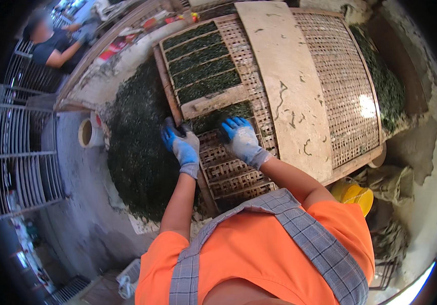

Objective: The person picks up clumps of green leaves from a large pile and spreads them across the sections of a wooden frame.

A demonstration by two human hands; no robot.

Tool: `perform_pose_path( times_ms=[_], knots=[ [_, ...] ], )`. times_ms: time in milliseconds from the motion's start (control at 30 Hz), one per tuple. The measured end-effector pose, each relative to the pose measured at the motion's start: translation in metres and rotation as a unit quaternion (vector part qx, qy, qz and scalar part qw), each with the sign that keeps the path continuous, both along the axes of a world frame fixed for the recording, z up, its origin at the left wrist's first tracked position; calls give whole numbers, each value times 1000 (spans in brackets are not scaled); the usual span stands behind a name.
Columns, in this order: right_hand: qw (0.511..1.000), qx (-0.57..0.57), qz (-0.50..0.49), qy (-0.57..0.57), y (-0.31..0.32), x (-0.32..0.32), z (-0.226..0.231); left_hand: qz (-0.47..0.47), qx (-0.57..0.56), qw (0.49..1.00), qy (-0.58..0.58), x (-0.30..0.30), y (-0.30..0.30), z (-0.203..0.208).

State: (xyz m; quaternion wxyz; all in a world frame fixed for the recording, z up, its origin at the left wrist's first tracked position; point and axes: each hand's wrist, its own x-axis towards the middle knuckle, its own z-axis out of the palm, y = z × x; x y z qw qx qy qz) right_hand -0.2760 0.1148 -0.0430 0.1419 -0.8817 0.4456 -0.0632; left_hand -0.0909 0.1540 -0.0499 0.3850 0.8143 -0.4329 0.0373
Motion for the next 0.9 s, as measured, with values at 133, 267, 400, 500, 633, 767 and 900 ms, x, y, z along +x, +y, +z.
perform_pose_path(
  times_ms=[133,267,400,500,633,767,900],
  knots=[
    [940,170,-77,-285,-33,1,2,47,20,998,-21,-9,15,-13],
    [917,332,-43,-217,-75,1,30,-244,182,926,-225,-1,40,-17],
    [953,277,87,91,-65,41,63,-286,185,909,-241,10,56,-1],
    [900,373,116,-194,-78,65,3,-276,195,916,-217,-20,77,-19],
    [889,384,93,-230,-67,122,53,-160,220,960,-68,-46,43,-16],
    [982,145,118,15,-53,156,78,-147,366,891,224,-57,5,-32],
    [951,56,207,223,-11,160,60,-206,414,847,261,-61,3,-36]
  ],
)
